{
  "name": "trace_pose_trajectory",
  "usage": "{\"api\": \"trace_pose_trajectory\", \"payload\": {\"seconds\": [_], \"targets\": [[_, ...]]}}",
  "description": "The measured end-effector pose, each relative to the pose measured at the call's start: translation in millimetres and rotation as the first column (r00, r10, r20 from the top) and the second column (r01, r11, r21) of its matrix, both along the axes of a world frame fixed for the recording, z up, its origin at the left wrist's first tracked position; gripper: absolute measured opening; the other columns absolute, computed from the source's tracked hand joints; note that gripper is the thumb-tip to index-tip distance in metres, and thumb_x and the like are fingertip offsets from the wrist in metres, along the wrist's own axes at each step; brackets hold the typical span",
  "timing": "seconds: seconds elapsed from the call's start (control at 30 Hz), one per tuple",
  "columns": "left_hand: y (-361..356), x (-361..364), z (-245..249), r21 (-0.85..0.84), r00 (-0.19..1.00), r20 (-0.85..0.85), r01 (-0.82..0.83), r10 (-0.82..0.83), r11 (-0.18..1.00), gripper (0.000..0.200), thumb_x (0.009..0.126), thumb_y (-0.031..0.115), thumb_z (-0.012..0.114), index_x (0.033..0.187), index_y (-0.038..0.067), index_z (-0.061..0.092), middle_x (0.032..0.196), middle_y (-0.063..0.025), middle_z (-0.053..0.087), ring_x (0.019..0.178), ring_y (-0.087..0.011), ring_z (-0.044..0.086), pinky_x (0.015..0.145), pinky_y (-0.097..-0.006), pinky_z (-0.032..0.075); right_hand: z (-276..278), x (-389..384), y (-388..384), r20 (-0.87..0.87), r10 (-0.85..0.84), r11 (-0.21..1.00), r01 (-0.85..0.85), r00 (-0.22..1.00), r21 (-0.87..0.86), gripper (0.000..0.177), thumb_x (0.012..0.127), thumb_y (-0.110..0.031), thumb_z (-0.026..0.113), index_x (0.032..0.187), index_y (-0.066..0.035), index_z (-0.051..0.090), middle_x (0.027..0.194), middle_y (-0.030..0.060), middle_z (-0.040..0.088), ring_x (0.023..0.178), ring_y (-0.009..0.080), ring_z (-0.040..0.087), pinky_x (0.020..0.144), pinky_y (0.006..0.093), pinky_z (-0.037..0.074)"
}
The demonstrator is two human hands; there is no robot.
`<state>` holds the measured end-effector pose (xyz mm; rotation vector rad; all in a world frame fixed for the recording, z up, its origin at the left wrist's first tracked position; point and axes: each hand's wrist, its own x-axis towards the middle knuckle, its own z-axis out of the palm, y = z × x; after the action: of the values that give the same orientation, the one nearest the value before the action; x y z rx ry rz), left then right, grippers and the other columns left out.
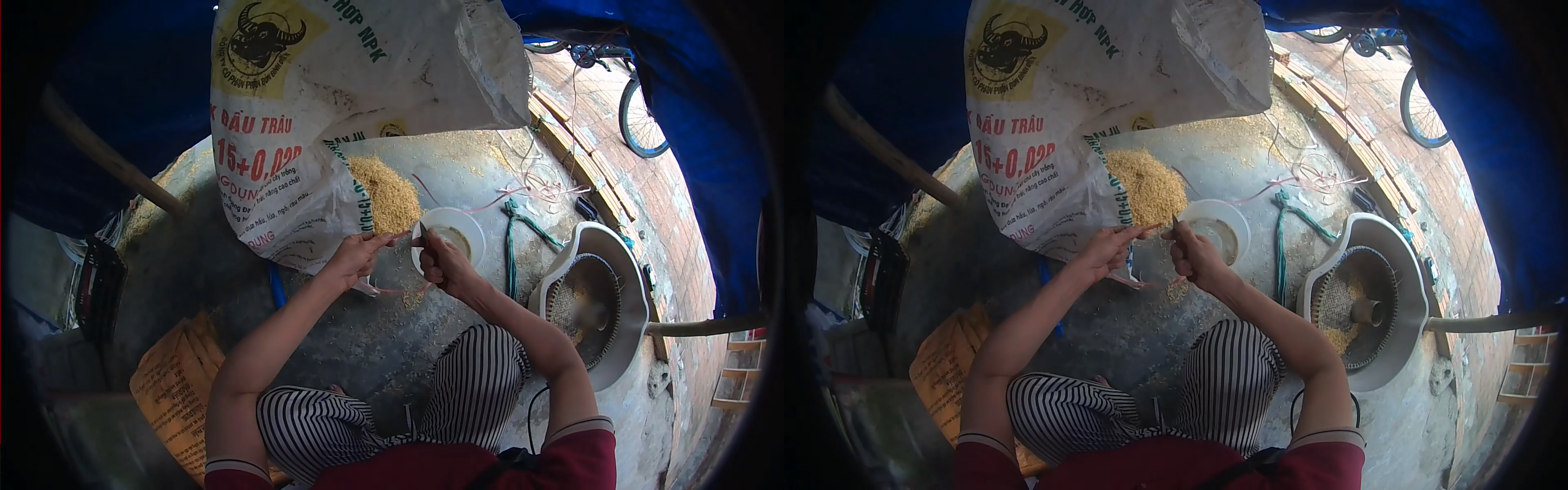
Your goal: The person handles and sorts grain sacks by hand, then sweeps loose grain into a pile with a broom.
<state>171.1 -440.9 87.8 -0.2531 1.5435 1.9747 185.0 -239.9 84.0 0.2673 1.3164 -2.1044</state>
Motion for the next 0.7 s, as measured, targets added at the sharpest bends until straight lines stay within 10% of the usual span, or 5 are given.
{"api": "trace_pose_trajectory", "payload": {"seconds": [0.07,0.13,0.27,0.57,0.7], "targets": [[-3.2,-2.3,-0.5,0.031,1.000,-0.005,-0.027,0.027,0.999,0.022,0.087,0.025,0.052,0.084,0.004,0.057,0.046,0.0095,0.031,0.033,-0.0012,0.022,0.032,-0.0201,0.015,0.1,-2.0,6.0,0.074,-0.032,0.997,0.037,0.997,-0.063,0.046,0.090,-0.044,0.033,0.104,-0.003,0.049,0.059,-0.0014,0.041,0.038,0.0047,0.028,0.032,0.0191,0.023],[-5.2,-5.3,1.3,0.066,0.999,-0.011,-0.040,0.041,0.997,0.023,0.087,0.027,0.051,0.082,0.005,0.057,0.045,0.0091,0.031,0.033,-0.0012,0.021,0.032,-0.0206,0.014,-4.6,-6.4,18.2,0.220,0.129,0.805,0.028,0.967,-0.592,0.048,0.092,-0.042,0.027,0.111,-0.002,0.045,0.062,0.0008,0.043,0.038,0.0045,0.029,0.031,0.0171,0.023],[-6.4,-5.6,9.1,0.109,0.997,0.040,-0.066,0.062,0.992,0.024,0.088,0.028,0.048,0.081,0.006,0.054,0.045,0.0092,0.027,0.034,-0.0018,0.020,0.033,-0.0209,0.014,2.0,-1.9,40.0,0.105,0.232,0.675,-0.083,0.967,-0.733,0.048,0.093,-0.039,0.024,0.117,-0.001,0.042,0.061,0.0027,0.045,0.037,0.0048,0.032,0.030,0.0152,0.025],[-1.6,-2.3,8.8,0.115,0.998,0.067,-0.028,0.020,0.993,0.022,0.089,0.025,0.045,0.080,0.007,0.053,0.046,0.0079,0.027,0.034,-0.0025,0.020,0.032,-0.0205,0.015,-31.8,6.2,108.4,0.135,0.011,0.722,0.086,0.991,-0.686,0.047,0.092,-0.041,0.028,0.114,-0.003,0.044,0.059,0.0005,0.042,0.043,0.0066,0.033,0.036,0.0182,0.025],[1.4,-1.5,8.3,0.089,0.995,0.098,-0.037,0.028,0.995,0.023,0.089,0.025,0.046,0.079,0.006,0.053,0.046,0.0076,0.027,0.034,-0.0026,0.021,0.032,-0.0202,0.015,-88.4,4.4,147.4,0.271,-0.332,0.788,0.423,0.904,-0.448,0.044,0.091,-0.044,0.028,0.107,-0.006,0.045,0.059,-0.0013,0.040,0.044,0.0084,0.034,0.039,0.0199,0.028]]}}
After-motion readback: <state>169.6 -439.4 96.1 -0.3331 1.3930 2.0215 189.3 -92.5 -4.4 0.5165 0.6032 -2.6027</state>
